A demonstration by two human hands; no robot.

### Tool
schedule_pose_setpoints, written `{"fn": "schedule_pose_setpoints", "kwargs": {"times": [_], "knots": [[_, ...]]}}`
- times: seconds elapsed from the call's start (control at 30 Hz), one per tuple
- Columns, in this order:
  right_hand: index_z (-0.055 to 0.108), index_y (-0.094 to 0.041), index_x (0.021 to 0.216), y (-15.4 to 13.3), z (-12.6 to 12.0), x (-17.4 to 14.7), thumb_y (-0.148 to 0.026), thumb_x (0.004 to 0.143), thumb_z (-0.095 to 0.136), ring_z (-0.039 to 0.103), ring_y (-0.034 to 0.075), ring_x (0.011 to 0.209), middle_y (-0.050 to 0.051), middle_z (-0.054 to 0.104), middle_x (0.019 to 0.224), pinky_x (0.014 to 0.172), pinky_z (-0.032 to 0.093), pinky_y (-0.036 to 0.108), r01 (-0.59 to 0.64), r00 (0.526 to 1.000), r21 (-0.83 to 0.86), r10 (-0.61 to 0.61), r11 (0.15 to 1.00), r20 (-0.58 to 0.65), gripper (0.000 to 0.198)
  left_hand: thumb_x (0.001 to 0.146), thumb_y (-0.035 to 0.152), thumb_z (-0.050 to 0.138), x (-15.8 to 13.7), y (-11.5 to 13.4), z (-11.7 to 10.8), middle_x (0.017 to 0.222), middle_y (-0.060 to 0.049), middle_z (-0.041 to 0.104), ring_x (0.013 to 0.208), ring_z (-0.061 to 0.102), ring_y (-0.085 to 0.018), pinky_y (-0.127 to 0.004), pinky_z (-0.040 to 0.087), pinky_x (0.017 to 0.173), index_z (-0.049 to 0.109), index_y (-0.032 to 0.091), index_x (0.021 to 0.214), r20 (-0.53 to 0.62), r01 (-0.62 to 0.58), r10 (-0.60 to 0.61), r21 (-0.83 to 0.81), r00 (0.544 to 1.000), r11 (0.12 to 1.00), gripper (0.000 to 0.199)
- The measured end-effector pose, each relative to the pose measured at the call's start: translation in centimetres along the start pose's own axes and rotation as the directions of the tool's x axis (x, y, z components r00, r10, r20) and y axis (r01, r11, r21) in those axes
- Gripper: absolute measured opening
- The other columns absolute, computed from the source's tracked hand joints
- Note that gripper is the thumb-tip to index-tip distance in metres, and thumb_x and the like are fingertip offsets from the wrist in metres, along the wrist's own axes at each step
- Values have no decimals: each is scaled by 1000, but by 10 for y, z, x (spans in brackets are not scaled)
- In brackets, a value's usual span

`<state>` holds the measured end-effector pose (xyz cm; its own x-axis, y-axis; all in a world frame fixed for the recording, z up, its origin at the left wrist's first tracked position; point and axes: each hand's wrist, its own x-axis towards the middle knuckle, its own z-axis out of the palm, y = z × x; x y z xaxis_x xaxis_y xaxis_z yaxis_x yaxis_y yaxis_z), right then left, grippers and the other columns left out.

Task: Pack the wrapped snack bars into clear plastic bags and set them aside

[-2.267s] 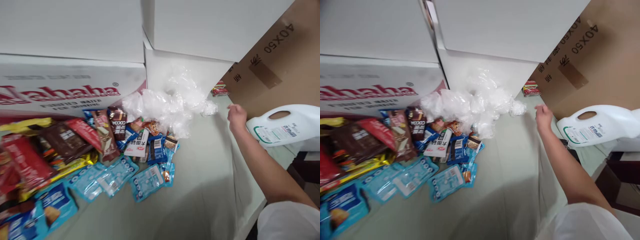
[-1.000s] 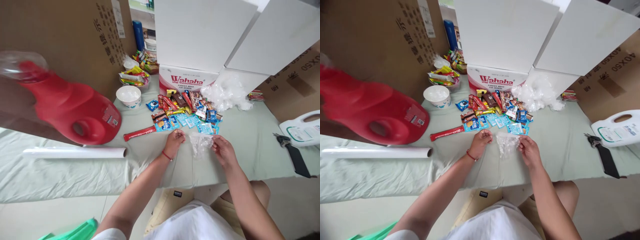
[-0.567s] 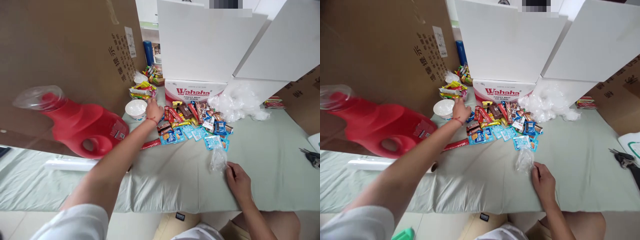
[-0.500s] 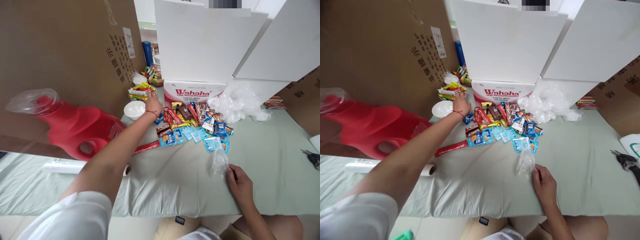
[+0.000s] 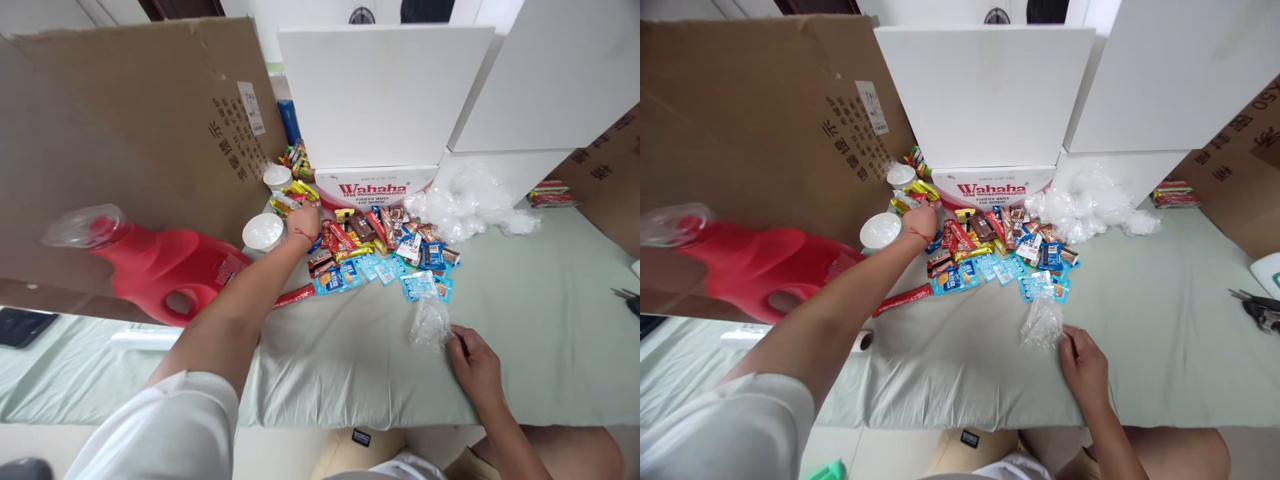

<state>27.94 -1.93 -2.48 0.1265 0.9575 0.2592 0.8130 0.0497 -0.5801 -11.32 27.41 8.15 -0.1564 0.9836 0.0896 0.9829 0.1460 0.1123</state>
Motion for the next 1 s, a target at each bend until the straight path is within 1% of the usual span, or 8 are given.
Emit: {"fn": "schedule_pose_setpoints", "kwargs": {"times": [0.27,0.4,0.57,0.67,0.73,0.8,0.87,1.0], "knots": [[71,-19,106,0,4,1,-36,99,47,72,23,90,8,76,101,82,55,35,6,999,114,-2,993,-33,31,103,16,32,-76,-7,-40,125,-17,64,95,70,-25,-36,50,81,67,14,121,2,-145,147,180,989,973,40],[71,-19,106,0,6,1,-36,99,46,72,24,90,9,76,100,82,54,36,-10,999,120,15,993,-38,31,99,12,35,-122,3,-62,114,-15,67,85,69,-26,-33,45,66,69,18,116,-19,-312,325,228,946,922,37],[71,-19,106,1,6,1,-34,98,46,72,24,89,9,76,100,82,53,36,-11,999,131,17,991,-48,30,96,19,51,-158,42,-89,103,-9,68,83,65,-21,-29,44,66,70,19,104,-261,-549,506,-131,822,825,21],[71,-19,106,2,8,1,-33,98,46,72,24,89,9,76,100,81,54,36,-4,998,120,10,993,-55,30,88,17,66,-144,79,-86,85,-3,65,75,62,-16,-24,46,67,67,18,88,-334,-481,350,-680,875,554,1],[71,-19,106,3,10,0,-32,98,46,71,24,90,9,76,100,82,54,36,11,998,115,-3,993,-64,30,87,14,68,-125,104,-73,70,2,59,59,57,-11,-21,44,58,62,19,84,-136,-165,160,-968,978,189,8],[70,-18,107,4,11,0,-32,99,45,71,24,90,9,75,100,82,54,36,23,998,122,-14,992,-68,29,86,10,68,-105,122,-57,63,5,55,52,53,-8,-17,39,51,57,19,80,128,133,37,-968,991,-211,16],[70,-18,107,5,10,0,-31,99,45,71,23,91,9,75,100,83,54,36,27,998,134,-18,991,-66,29,86,6,66,-92,130,-44,58,7,50,47,47,-5,-14,34,47,50,19,74,233,224,18,-906,972,-359,25],[71,-17,106,2,11,1,-30,98,45,71,25,91,10,75,100,83,54,38,13,999,121,-8,993,-46,30,88,-2,57,-88,124,-32,52,11,35,40,26,-2,-13,24,43,40,19,68,297,273,31,-826,954,-494,34]]}}
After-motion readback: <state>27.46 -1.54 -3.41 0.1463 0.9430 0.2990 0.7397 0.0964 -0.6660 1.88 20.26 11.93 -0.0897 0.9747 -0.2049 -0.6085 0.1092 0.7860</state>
